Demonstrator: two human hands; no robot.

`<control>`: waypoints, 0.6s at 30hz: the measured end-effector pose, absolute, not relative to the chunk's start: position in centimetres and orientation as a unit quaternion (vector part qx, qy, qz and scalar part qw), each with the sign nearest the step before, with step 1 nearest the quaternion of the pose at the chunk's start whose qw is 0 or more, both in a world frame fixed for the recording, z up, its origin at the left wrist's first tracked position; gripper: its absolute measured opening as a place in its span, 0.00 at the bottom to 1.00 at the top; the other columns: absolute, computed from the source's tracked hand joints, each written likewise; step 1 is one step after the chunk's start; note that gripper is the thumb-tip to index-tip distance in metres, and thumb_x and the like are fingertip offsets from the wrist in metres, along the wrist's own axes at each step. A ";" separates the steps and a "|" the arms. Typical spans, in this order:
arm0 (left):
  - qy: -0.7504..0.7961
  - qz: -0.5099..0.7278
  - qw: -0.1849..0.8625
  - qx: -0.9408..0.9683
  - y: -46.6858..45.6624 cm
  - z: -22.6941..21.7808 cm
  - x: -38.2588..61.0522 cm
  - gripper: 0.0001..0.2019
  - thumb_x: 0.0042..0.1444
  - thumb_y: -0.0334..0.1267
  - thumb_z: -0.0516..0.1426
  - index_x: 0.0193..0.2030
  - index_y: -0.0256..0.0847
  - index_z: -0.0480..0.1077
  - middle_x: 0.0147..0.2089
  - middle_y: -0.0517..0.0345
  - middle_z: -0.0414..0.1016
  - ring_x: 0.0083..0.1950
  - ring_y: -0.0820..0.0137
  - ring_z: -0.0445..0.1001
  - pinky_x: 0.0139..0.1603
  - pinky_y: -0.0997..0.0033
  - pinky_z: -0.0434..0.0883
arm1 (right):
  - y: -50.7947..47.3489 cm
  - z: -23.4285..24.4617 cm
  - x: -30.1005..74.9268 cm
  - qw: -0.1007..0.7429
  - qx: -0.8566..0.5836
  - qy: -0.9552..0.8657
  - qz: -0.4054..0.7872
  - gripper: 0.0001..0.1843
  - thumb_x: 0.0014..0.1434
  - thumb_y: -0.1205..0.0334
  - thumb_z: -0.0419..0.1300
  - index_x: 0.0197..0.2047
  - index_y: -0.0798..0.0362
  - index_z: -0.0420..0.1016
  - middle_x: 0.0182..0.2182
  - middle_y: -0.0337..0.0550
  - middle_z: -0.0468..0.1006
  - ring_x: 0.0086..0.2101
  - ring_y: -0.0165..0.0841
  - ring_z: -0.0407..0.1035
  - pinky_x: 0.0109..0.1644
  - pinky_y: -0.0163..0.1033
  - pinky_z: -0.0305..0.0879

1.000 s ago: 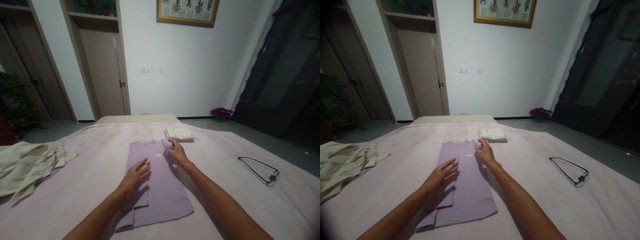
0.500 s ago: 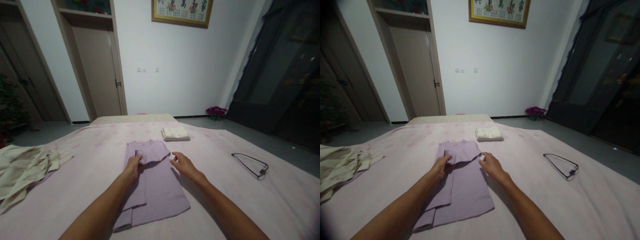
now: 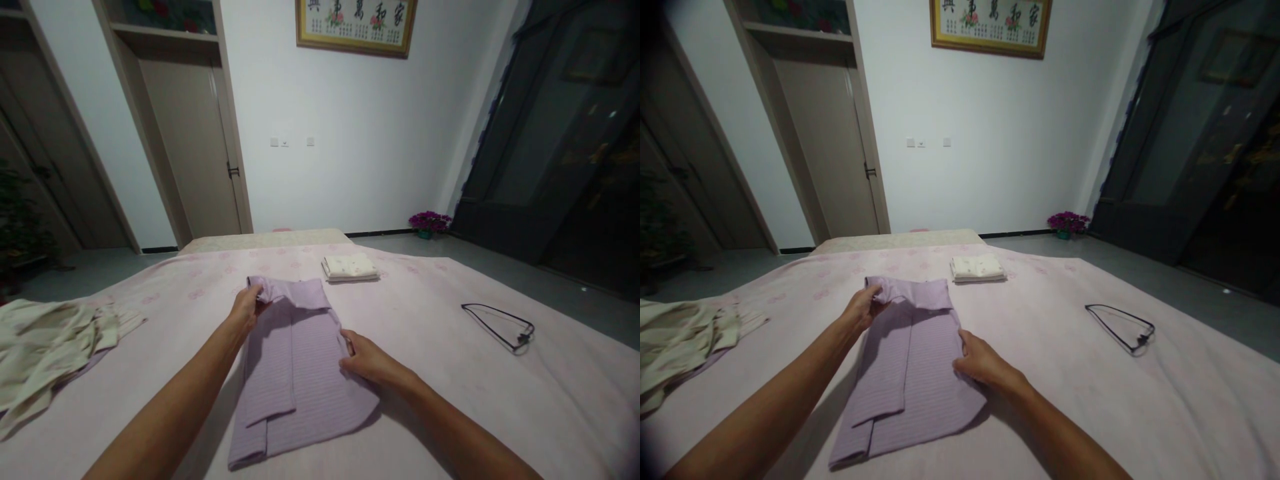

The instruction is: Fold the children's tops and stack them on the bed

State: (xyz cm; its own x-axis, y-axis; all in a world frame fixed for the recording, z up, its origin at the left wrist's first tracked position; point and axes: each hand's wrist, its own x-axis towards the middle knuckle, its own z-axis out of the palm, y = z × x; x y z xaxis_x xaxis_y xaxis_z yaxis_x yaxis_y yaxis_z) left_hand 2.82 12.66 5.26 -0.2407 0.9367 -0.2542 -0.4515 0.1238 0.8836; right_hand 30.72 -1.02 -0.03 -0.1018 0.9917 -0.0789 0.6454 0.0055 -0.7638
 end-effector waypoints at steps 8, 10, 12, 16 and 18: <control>0.518 0.637 0.528 0.217 13.0 7.1 0.2 0.06 0.50 0.28 0.60 0.29 0.38 0.66 0.22 0.65 0.68 0.19 0.77 0.67 0.22 0.77 0.72 | -1.3 2.3 24.8 0.184 -0.569 -0.757 0.264 0.43 0.50 0.65 0.60 0.69 0.54 0.57 0.40 0.46 0.79 0.37 0.37 0.71 0.39 0.36 0.62; 0.520 0.639 0.523 0.220 12.8 7.2 -0.4 0.05 0.49 0.28 0.60 0.29 0.38 0.66 0.23 0.64 0.69 0.20 0.77 0.68 0.22 0.77 0.72 | -1.6 2.8 23.7 0.168 -0.546 -0.779 0.260 0.38 0.52 0.62 0.61 0.67 0.52 0.62 0.42 0.47 0.80 0.39 0.38 0.72 0.41 0.37 0.63; 0.522 0.639 0.517 0.230 12.4 7.3 -0.8 0.05 0.48 0.28 0.60 0.29 0.37 0.67 0.22 0.64 0.69 0.19 0.77 0.67 0.23 0.77 0.71 | -1.8 3.0 23.0 0.170 -0.535 -0.786 0.258 0.30 0.57 0.57 0.59 0.63 0.51 0.68 0.43 0.48 0.80 0.41 0.40 0.72 0.44 0.38 0.64; 0.526 0.633 0.501 0.266 11.9 7.4 -1.2 0.05 0.47 0.29 0.61 0.28 0.37 0.67 0.21 0.64 0.68 0.20 0.77 0.66 0.24 0.78 0.69 | -2.5 2.4 22.9 0.192 -0.546 -0.796 0.176 0.25 0.64 0.58 0.52 0.62 0.56 0.69 0.52 0.54 0.76 0.50 0.43 0.69 0.56 0.45 0.62; 0.523 0.629 0.492 0.297 11.7 7.5 -1.1 0.04 0.47 0.29 0.61 0.28 0.36 0.68 0.21 0.64 0.68 0.21 0.76 0.66 0.25 0.78 0.68 | -3.1 1.8 22.9 0.173 -0.530 -0.819 0.137 0.26 0.63 0.59 0.54 0.62 0.58 0.69 0.58 0.58 0.71 0.56 0.47 0.64 0.62 0.49 0.57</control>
